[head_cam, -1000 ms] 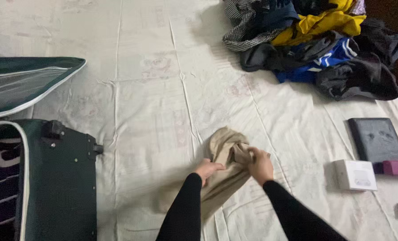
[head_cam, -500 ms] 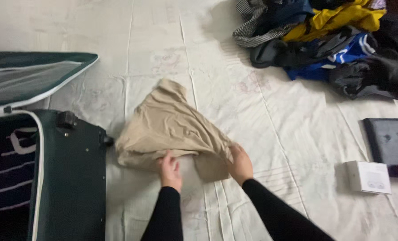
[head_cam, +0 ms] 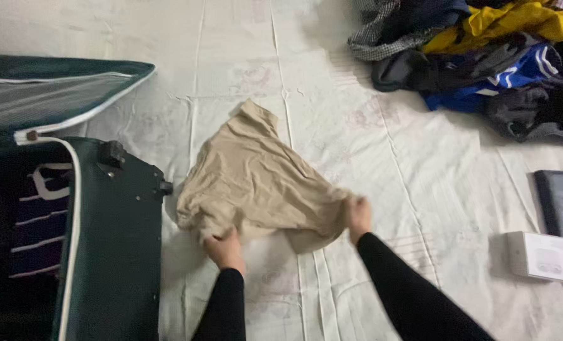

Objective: The person folds multiple garments including jeans, a t-shirt, and trousers on a bed, then places each folded item into an open suitcase. The person handles each item one at a time, smoothing and aligning them before packing.

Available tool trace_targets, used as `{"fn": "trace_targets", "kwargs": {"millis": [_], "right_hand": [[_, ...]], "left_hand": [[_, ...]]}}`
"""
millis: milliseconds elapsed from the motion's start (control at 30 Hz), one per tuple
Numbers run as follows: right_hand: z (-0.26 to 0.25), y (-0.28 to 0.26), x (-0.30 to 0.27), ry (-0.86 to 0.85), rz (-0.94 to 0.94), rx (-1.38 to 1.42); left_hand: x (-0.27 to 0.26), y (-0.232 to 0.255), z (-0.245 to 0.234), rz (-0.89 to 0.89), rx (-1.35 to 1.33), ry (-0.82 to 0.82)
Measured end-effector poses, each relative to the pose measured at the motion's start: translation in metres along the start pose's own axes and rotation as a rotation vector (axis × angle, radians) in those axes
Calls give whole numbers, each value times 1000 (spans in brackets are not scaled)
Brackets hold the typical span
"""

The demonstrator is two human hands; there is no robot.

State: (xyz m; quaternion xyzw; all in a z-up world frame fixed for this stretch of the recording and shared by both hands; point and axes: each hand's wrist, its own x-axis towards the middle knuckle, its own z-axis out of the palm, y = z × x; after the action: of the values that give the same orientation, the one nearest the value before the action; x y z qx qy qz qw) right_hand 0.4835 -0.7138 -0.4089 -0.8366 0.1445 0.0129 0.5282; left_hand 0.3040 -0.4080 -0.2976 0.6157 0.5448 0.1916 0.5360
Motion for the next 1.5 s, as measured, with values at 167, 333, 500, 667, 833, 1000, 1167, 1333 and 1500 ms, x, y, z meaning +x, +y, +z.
{"fn": "trace_targets", "kwargs": {"millis": [167,333,500,667,833,1000,1167,1333,1500], "right_hand": [[-65,-61,89,180,-338,-284],[-121,-60,73,92,-133,-150],[-132,-26,-12,220,147,-280],[-159,-25,-43,-99,242,-67],[-180,-14,-37,-216,116,356],[-181,-10,-25,-131,198,355],[-188,-18,-44,-329,9,-221],[-204,-42,-72,-354,-72,-387],[-208,-62,-82,-172,128,-186]], "left_hand": [[-91,-49,25,-106,27,15],[-160,-86,47,-471,126,-563],[-74,-63,4,301,495,16],[-32,-24,-32,-123,664,-132],[-54,-29,-39,-130,363,-444],[-54,-48,-46,-103,133,-412],[-55,-58,-56,-155,449,-713],[-52,-47,-80,-167,337,-604],[-50,-47,-86,24,118,-492]]}}
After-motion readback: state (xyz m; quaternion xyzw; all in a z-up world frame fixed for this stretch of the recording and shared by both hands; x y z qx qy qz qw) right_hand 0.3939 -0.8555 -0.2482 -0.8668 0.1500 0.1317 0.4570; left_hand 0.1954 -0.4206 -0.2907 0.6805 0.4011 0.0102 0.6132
